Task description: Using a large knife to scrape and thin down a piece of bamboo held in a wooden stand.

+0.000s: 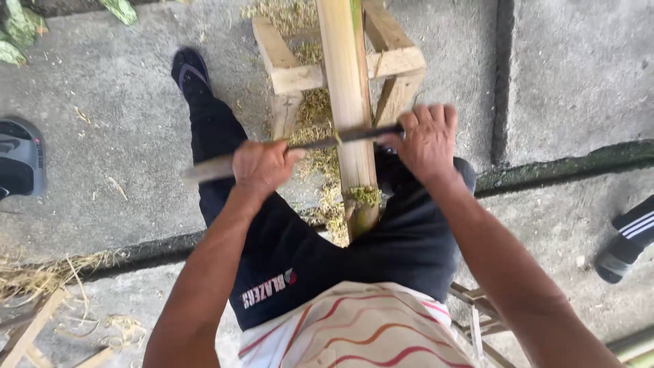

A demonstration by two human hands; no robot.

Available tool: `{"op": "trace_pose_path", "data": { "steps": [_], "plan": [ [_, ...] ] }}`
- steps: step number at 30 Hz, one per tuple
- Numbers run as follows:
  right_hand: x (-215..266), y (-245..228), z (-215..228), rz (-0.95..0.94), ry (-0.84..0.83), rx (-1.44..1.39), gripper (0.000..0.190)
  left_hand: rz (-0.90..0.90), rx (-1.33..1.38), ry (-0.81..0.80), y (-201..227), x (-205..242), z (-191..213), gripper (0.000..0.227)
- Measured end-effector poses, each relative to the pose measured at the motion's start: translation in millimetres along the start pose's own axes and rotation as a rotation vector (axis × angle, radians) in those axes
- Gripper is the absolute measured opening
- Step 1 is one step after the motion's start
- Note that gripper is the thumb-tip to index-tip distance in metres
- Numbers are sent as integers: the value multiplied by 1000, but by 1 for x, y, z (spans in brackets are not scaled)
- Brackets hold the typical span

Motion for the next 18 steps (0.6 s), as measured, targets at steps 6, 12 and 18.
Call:
{"op": "trace_pose_path", "data": {
  "steps": [6, 12, 18],
  "plan": [
    [62, -21, 11, -68, 4, -1, 53, -105, 110, -78, -4, 31, -21, 53],
    [-1, 10, 12, -20, -54, 182, 56, -161, 45, 92, -2, -8, -38, 51],
    [66, -8, 38, -51, -100, 150, 52, -196, 252, 36, 11, 38, -59, 65]
  ]
}}
Point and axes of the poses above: each hand's wrist, its own x-axis away from the middle knuckle, its own z-axis out of the back of the hand, y = z × x, the point moved 3 cm from there along -x, towards the middle knuckle, and after that the axes turned 11 degrees about y, right-handed, at the moved point
